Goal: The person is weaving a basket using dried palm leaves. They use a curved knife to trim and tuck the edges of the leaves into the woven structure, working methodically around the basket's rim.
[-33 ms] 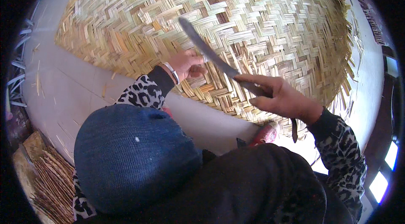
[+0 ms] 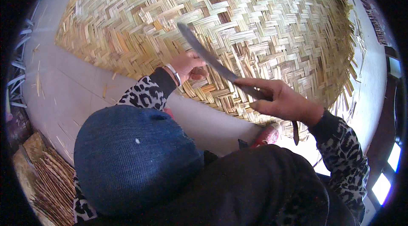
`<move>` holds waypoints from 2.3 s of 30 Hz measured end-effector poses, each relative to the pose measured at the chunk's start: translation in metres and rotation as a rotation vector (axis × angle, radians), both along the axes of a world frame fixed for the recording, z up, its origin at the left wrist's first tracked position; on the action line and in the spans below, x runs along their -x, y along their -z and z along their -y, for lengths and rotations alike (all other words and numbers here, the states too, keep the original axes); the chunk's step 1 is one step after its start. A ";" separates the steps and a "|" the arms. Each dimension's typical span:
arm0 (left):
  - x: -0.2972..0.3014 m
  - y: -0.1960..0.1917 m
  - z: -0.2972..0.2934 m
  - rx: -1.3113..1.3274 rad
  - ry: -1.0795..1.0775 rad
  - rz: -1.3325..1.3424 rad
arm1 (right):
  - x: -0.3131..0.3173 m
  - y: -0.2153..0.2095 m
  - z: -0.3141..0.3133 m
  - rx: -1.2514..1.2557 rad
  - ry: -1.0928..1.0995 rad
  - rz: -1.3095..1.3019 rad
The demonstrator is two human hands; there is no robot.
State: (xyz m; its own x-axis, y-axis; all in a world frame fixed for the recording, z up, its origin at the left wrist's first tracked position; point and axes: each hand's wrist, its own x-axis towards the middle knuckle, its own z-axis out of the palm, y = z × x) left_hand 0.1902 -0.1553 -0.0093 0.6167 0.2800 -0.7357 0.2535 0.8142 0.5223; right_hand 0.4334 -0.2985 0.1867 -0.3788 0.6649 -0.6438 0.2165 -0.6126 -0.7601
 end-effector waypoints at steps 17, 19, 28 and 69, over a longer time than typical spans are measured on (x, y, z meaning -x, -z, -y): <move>0.018 -0.001 0.037 -0.276 -0.282 -0.183 | 0.004 0.053 -0.012 0.350 0.043 -0.084; 0.021 0.000 0.040 -0.349 -0.253 -0.204 | 0.002 0.056 -0.016 0.305 0.021 -0.005; 0.024 0.001 0.037 -0.152 -0.485 -0.075 | 0.023 0.072 -0.006 -0.301 -0.395 0.630; 0.039 0.012 0.029 -1.382 0.283 -0.536 | 0.024 0.064 0.016 -0.355 -0.530 0.806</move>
State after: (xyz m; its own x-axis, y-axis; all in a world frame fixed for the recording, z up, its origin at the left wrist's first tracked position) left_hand 0.1511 -0.1847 -0.0216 0.5191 0.8415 -0.1494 0.7167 -0.3334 0.6125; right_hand 0.4096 -0.3143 0.1226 -0.2214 0.7398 -0.6353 0.9198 -0.0580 -0.3881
